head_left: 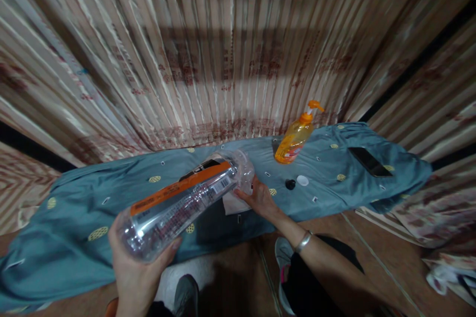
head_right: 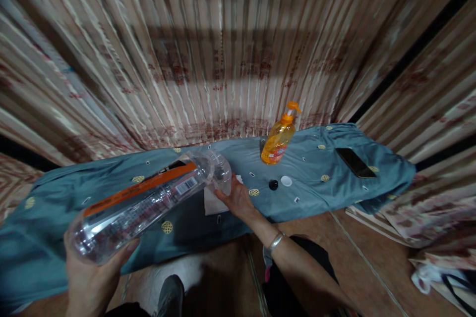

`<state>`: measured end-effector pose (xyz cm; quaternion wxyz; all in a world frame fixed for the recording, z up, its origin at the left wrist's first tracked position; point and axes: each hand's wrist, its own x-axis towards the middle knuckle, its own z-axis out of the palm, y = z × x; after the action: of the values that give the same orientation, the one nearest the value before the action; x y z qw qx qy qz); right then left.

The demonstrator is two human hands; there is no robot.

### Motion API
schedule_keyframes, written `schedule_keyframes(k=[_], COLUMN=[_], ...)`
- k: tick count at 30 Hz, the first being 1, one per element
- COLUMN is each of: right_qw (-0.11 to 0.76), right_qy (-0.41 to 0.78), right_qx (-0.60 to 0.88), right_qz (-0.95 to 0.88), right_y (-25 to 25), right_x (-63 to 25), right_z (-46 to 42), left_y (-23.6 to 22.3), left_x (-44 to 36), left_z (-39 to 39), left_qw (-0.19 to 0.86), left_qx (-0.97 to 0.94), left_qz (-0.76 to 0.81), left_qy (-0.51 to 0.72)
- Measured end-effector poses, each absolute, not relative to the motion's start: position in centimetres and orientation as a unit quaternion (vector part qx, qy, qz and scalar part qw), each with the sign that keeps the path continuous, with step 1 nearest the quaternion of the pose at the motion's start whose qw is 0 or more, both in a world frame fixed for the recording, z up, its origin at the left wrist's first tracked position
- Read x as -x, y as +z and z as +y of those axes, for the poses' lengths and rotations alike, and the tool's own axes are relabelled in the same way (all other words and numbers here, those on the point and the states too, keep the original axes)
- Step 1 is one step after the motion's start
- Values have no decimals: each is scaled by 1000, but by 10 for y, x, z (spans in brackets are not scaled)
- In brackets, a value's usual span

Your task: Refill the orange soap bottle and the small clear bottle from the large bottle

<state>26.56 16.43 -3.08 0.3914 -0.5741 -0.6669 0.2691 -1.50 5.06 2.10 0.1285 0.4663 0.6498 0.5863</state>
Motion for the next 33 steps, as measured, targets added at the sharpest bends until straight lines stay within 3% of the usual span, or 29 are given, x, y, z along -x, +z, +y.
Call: schedule_keyframes(k=[18,33], right_qw=[384,384], right_qy=[262,281], right_qx=[579,578], right_qz=[-670,-662], right_y=[-35,-34], right_x=[-267,-268], right_z=[166,166], left_y=[50,47], left_x=[-20,-17], left_z=[46,47], left_qw=[151,163], left_qx=[-425,-425], left_qz=[648,642], left_qy=[614,617])
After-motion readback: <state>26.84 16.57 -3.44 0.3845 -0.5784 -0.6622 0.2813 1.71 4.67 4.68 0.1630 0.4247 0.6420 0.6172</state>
